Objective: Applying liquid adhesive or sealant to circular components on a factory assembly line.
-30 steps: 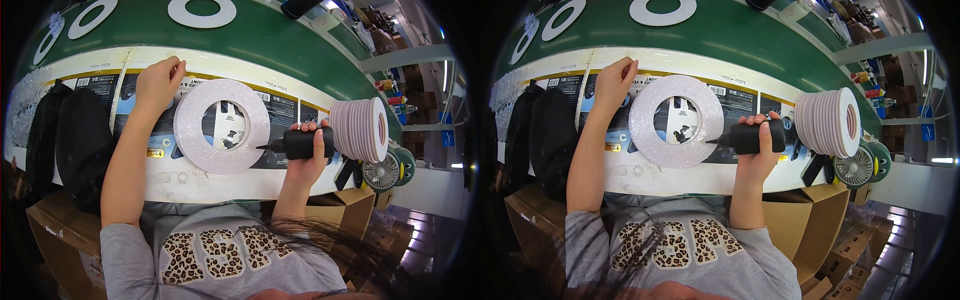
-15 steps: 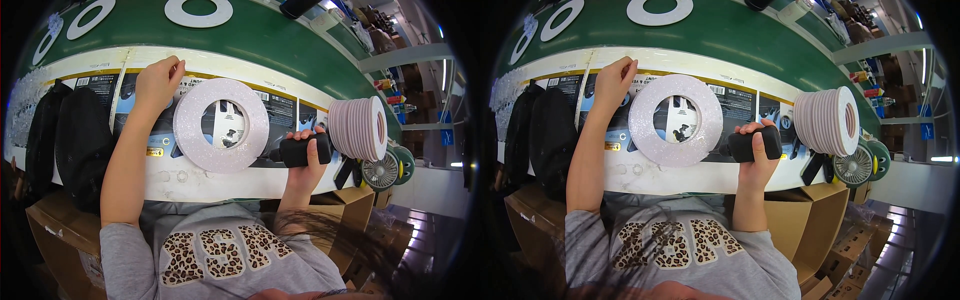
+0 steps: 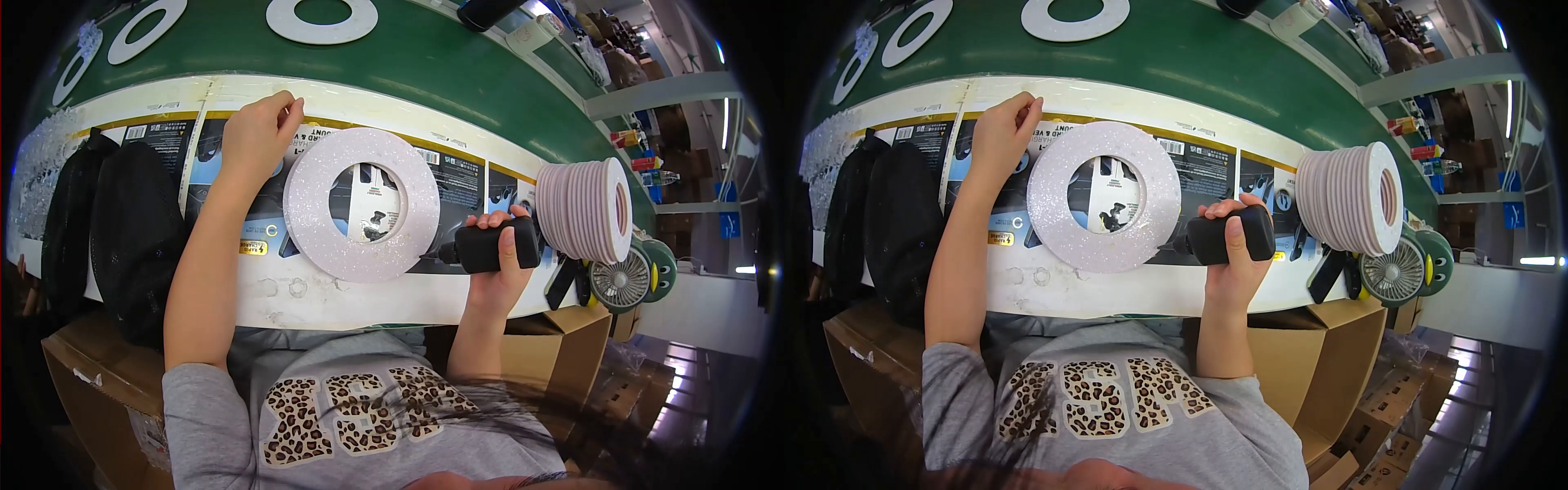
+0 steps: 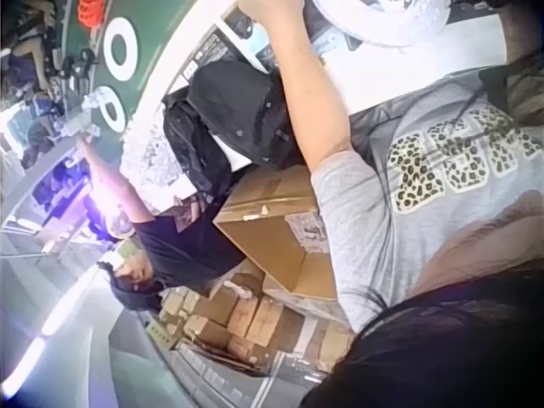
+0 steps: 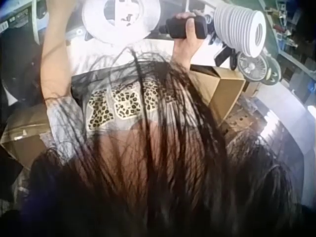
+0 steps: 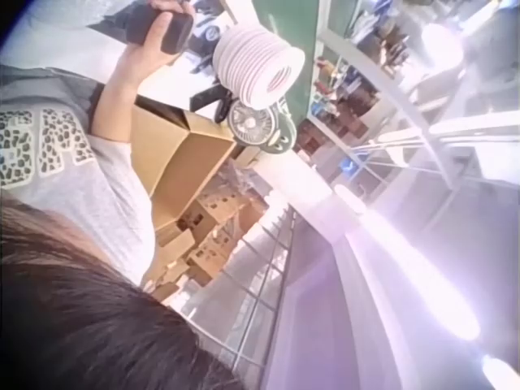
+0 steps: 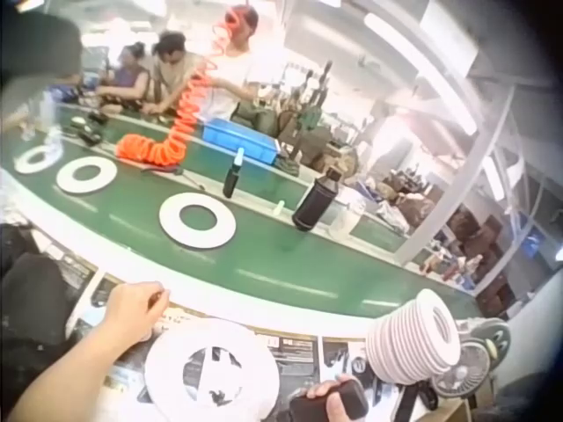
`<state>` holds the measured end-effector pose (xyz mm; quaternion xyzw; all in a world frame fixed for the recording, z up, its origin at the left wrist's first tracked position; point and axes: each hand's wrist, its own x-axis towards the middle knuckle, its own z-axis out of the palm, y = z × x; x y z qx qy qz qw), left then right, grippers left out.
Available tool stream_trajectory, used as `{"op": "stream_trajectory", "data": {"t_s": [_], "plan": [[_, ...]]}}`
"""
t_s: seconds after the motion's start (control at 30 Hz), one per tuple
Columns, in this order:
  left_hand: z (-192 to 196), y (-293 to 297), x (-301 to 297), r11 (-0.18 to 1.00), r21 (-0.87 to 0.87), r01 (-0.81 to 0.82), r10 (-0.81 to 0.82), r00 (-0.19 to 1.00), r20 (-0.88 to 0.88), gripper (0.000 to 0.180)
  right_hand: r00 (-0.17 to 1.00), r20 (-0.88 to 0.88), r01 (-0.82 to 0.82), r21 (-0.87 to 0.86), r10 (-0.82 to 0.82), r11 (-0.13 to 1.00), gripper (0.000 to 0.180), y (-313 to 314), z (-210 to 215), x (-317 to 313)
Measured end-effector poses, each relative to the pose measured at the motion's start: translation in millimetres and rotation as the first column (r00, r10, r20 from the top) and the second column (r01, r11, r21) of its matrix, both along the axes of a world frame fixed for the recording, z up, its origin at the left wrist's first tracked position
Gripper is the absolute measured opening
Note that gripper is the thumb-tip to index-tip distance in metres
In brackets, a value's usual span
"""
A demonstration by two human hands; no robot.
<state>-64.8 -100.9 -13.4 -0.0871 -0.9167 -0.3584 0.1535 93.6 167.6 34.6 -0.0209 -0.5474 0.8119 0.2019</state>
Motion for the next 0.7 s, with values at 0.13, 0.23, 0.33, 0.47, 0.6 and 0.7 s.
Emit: {"op": "stream_trajectory", "data": {"t_s": [0.13, 0.23, 0.33, 0.47, 0.6, 0.7], "plan": [[-0.3, 0.2, -0.4, 1.0, -0.004, 0.009, -0.009, 1.0, -0.001, 0.026, 1.0, -0.008, 0.007, 0.023, -0.007, 1.0, 0.033, -0.6, 2.6, 1.7], [-2.3, -0.7, -1.5, 1.0, 0.01, 0.011, -0.011, 1.0, 0.001, 0.023, 0.999, -0.042, -0.015, 0.006, 0.015, 1.0, 0.033, -2.2, 5.9, 4.2], [-0.6, -0.7, -0.8, 1.0, -0.008, 0.006, -0.006, 1.0, 0.024, 0.023, 0.999, -0.023, -0.037, 0.038, 0.038, 0.999, 0.034, -10.2, 11.1, 7.9], [-1.0, -1.2, -0.4, 1.0, -0.005, -0.002, 0.002, 1.0, 0.016, 0.023, 0.996, -0.037, -0.086, -0.008, 0.086, 0.996, 0.033, -22.9, 9.2, 10.0], [-1.6, 1.0, -1.7, 1.0, 0.006, 0.011, -0.011, 1.0, 0.02, 0.022, 0.993, -0.002, -0.12, 0.003, 0.12, 0.993, 0.034, -29.4, 5.3, 12.1], [0.3, -0.2, -0.3, 1.0, 0.005, -0.002, 0.002, 1.0, 0.021, 0.023, 0.987, 0.049, -0.154, 0.08, 0.15, 0.985, 0.037, -32.6, 6.7, 11.9]]}}
